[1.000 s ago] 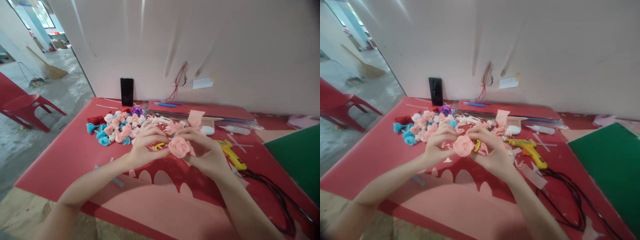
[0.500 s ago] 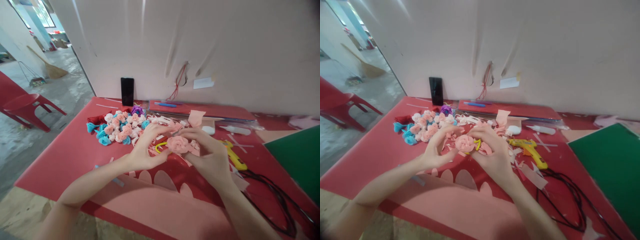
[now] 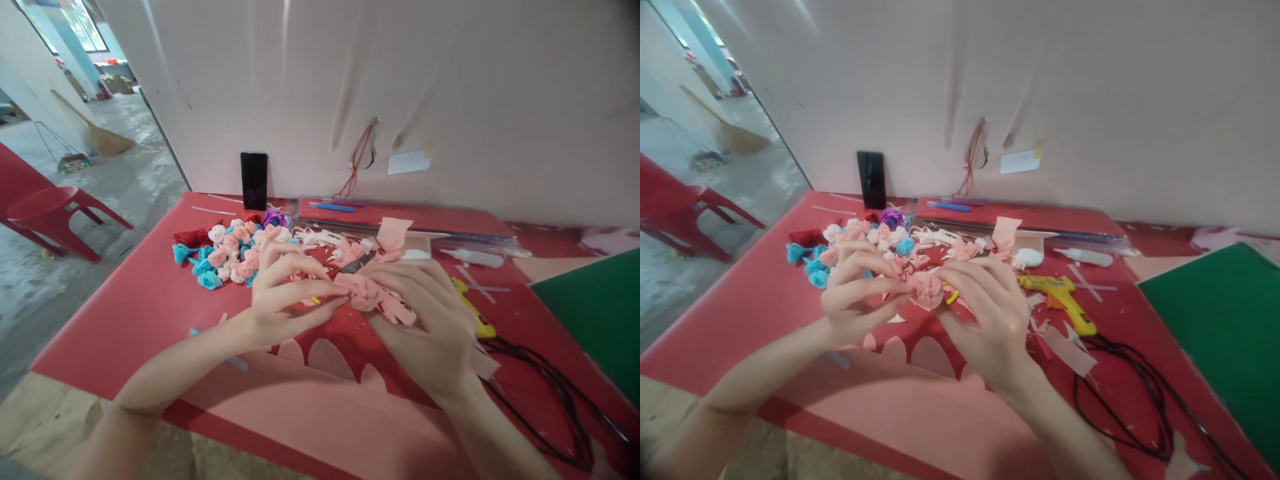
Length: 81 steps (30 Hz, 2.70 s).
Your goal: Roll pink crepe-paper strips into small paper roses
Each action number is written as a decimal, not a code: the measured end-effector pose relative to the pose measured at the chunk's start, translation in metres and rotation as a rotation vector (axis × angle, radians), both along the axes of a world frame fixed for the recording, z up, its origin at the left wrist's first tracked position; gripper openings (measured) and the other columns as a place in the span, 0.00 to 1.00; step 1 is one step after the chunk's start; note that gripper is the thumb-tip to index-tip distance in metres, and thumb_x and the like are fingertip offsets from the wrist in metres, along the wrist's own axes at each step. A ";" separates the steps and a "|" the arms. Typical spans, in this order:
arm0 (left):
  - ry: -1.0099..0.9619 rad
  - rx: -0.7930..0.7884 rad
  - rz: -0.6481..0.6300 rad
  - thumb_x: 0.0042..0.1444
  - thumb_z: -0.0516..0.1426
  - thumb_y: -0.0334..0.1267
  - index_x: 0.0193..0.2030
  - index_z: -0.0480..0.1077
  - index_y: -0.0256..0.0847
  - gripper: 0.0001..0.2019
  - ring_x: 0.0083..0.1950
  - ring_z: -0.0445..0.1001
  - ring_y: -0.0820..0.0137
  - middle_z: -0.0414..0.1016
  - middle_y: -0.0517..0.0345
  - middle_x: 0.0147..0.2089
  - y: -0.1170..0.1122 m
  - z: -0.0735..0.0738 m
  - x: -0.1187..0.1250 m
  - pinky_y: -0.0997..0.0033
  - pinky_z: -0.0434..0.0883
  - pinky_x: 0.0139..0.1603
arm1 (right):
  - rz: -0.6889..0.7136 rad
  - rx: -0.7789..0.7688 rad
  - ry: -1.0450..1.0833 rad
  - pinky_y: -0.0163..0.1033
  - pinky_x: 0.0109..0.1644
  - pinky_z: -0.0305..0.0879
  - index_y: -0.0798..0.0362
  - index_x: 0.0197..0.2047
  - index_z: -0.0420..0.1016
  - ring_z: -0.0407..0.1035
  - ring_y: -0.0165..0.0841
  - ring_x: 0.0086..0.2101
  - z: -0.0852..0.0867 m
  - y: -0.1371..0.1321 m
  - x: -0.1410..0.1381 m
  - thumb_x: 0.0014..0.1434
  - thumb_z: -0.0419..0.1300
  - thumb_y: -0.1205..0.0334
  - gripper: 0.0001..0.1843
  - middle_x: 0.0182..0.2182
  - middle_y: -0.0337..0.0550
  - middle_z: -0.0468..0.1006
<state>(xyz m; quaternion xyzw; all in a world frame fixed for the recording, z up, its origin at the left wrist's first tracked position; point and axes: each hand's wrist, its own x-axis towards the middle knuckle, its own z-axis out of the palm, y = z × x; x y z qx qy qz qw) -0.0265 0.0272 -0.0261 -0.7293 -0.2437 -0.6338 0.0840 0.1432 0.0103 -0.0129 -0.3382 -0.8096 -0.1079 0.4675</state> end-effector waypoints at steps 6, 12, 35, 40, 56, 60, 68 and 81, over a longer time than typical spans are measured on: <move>0.061 0.172 0.138 0.53 0.59 0.34 0.27 0.71 0.44 0.04 0.31 0.66 0.71 0.70 0.65 0.21 -0.002 0.004 -0.003 0.56 0.67 0.50 | -0.098 0.047 -0.041 0.45 0.33 0.65 0.48 0.38 0.67 0.69 0.39 0.30 0.006 -0.006 0.002 0.52 0.61 0.74 0.13 0.30 0.43 0.78; 0.105 0.149 0.166 0.53 0.59 0.35 0.29 0.72 0.45 0.03 0.33 0.67 0.70 0.71 0.65 0.22 -0.009 0.006 -0.003 0.53 0.65 0.57 | -0.139 0.105 -0.078 0.45 0.32 0.63 0.49 0.37 0.67 0.68 0.39 0.30 0.007 -0.010 0.001 0.51 0.61 0.74 0.12 0.29 0.43 0.79; 0.169 0.017 0.095 0.50 0.56 0.32 0.26 0.66 0.44 0.04 0.32 0.69 0.70 0.72 0.64 0.24 -0.016 0.014 -0.005 0.54 0.64 0.60 | -0.150 0.190 -0.181 0.44 0.31 0.62 0.47 0.38 0.70 0.69 0.37 0.29 0.018 -0.020 0.002 0.54 0.60 0.72 0.11 0.27 0.38 0.80; 0.182 -0.023 0.085 0.52 0.56 0.33 0.28 0.65 0.45 0.04 0.34 0.69 0.69 0.72 0.64 0.25 -0.016 0.012 -0.005 0.56 0.68 0.54 | -0.155 0.175 -0.188 0.45 0.33 0.61 0.45 0.39 0.70 0.69 0.38 0.31 0.018 -0.022 0.002 0.55 0.59 0.72 0.11 0.28 0.37 0.81; -0.098 -1.025 -0.598 0.57 0.54 0.33 0.48 0.66 0.39 0.12 0.47 0.75 0.69 0.71 0.47 0.52 0.002 0.007 -0.006 0.71 0.74 0.41 | 0.082 -0.310 0.177 0.39 0.30 0.64 0.46 0.36 0.74 0.67 0.33 0.30 -0.016 0.016 0.004 0.52 0.60 0.70 0.10 0.27 0.37 0.72; -0.133 -1.151 -0.712 0.55 0.56 0.33 0.46 0.68 0.37 0.11 0.44 0.76 0.69 0.72 0.47 0.52 0.007 0.000 -0.001 0.70 0.75 0.41 | 0.092 -0.333 0.155 0.42 0.35 0.66 0.46 0.35 0.75 0.68 0.35 0.33 -0.020 0.019 0.003 0.52 0.60 0.70 0.09 0.28 0.37 0.75; -0.231 -1.255 -0.755 0.52 0.58 0.31 0.44 0.71 0.36 0.11 0.39 0.77 0.72 0.77 0.53 0.42 0.008 0.003 -0.003 0.72 0.75 0.39 | 0.126 -0.417 0.195 0.43 0.39 0.69 0.44 0.41 0.75 0.71 0.36 0.35 -0.017 0.017 0.003 0.52 0.60 0.71 0.14 0.33 0.39 0.78; -0.057 -1.222 0.064 0.50 0.58 0.48 0.34 0.72 0.37 0.15 0.36 0.76 0.67 0.79 0.53 0.37 0.013 -0.014 -0.121 0.72 0.72 0.34 | 0.118 -0.524 0.229 0.38 0.35 0.72 0.47 0.35 0.75 0.75 0.35 0.33 -0.011 0.017 0.004 0.54 0.59 0.68 0.07 0.31 0.40 0.79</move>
